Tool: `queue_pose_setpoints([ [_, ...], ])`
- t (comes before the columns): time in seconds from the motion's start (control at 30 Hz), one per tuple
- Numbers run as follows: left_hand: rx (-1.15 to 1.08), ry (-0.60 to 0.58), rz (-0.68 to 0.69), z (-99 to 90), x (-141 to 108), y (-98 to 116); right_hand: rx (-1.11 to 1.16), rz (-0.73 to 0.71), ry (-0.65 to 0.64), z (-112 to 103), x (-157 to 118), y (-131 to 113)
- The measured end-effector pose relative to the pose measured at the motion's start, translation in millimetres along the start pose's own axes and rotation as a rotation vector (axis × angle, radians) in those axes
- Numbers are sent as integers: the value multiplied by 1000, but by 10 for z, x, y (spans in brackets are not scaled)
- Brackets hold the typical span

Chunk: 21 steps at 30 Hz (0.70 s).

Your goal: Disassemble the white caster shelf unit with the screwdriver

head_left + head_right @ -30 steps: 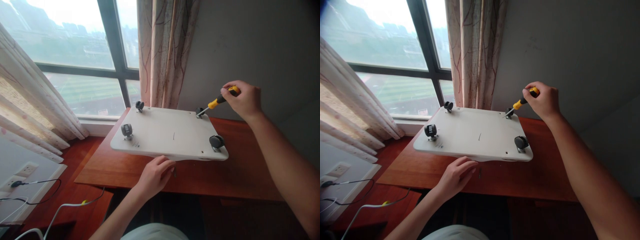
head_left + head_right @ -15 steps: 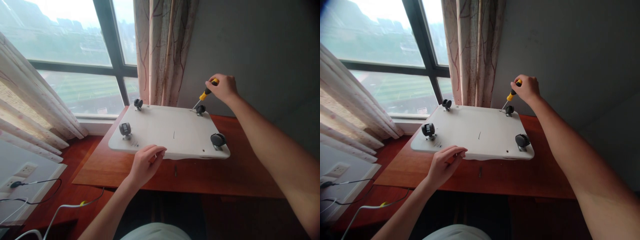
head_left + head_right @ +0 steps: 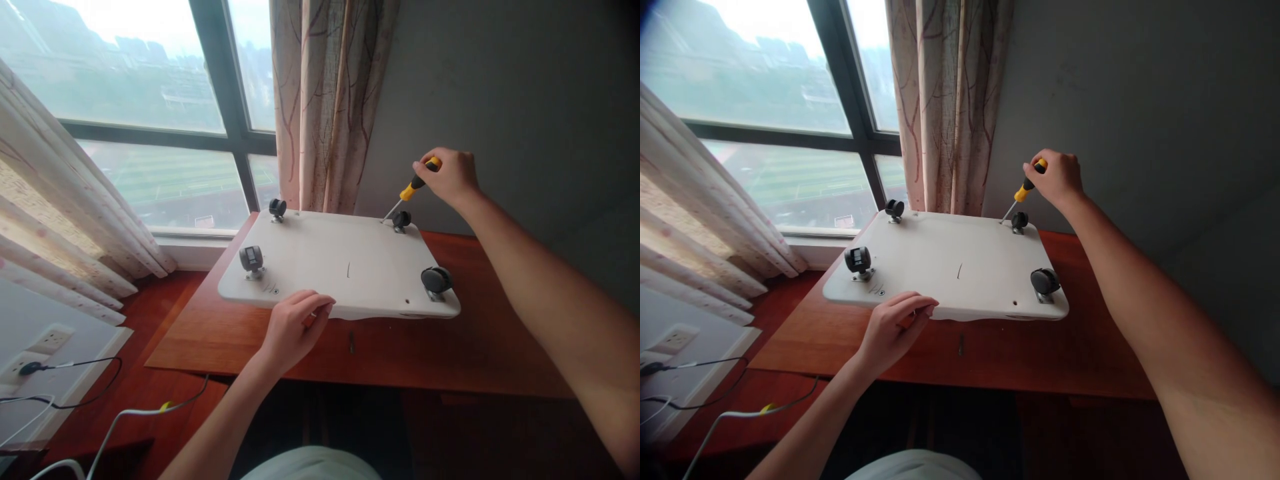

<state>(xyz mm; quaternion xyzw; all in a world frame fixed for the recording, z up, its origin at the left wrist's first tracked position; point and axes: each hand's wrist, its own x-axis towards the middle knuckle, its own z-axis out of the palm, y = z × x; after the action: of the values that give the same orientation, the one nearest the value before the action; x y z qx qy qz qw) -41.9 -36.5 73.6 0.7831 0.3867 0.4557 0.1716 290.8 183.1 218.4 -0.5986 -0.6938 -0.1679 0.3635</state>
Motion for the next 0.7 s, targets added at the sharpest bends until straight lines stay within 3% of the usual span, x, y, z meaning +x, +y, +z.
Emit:
queue_pose_setpoints([
  [0.53, 21, 14, 28, 22, -19, -5, -61, 46, -174, -68, -76, -55],
  [0.7, 23, 5, 7, 12, 13, 7, -198, 87, -266, -105, 16, -131],
])
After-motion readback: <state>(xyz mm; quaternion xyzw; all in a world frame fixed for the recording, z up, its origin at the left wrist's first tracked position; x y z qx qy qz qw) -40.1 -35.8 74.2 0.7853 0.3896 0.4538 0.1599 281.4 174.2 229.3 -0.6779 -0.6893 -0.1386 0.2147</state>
